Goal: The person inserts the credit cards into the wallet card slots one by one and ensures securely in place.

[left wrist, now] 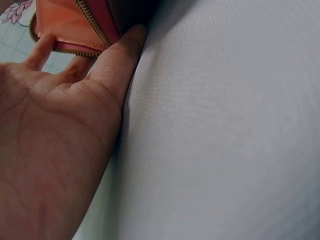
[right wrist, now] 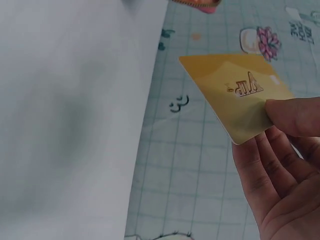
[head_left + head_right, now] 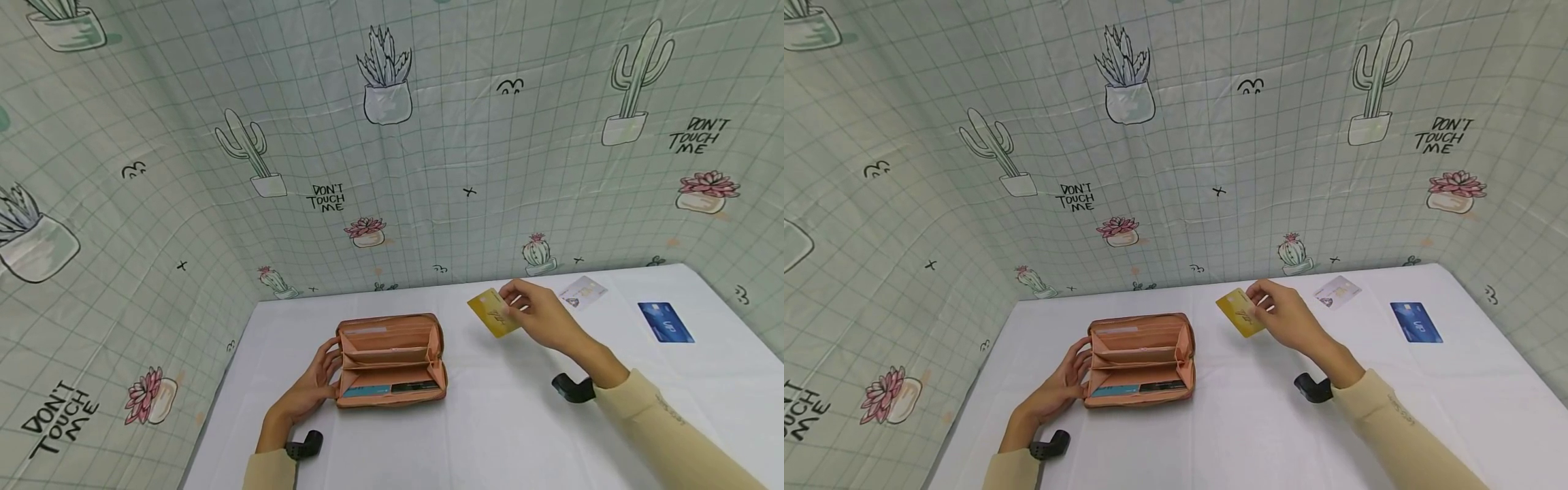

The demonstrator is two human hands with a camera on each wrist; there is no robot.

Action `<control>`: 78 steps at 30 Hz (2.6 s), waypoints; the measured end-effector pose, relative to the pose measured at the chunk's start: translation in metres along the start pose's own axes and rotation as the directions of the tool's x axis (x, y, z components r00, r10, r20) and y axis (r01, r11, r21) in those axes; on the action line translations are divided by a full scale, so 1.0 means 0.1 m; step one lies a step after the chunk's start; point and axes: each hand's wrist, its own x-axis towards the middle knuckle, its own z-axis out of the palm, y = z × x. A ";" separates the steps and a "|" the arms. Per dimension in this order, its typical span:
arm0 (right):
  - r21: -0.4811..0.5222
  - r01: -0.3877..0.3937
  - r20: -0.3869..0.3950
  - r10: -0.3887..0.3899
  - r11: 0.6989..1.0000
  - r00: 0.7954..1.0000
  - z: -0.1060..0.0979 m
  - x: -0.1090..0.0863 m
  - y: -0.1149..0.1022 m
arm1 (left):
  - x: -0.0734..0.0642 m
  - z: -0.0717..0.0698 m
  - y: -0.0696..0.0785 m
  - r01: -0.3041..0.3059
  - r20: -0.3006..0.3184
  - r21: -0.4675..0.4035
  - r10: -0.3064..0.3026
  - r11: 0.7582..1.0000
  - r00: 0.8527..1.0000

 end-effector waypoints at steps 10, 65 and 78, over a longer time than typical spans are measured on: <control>0.046 0.035 -0.019 -0.034 0.998 0.999 0.26 0.16 -0.21 | 0.00 -0.01 -0.01 -0.019 0.018 -0.012 0.020 1.000 1.000; -0.163 0.300 -0.014 -0.307 0.940 0.952 1.08 0.51 -0.59 | -0.02 -0.01 -0.02 -0.005 0.010 0.005 0.005 1.000 1.000; -0.293 0.388 0.104 -0.374 0.874 0.922 1.12 0.59 -0.64 | -0.02 -0.01 -0.01 -0.022 0.013 0.012 0.022 1.000 1.000</control>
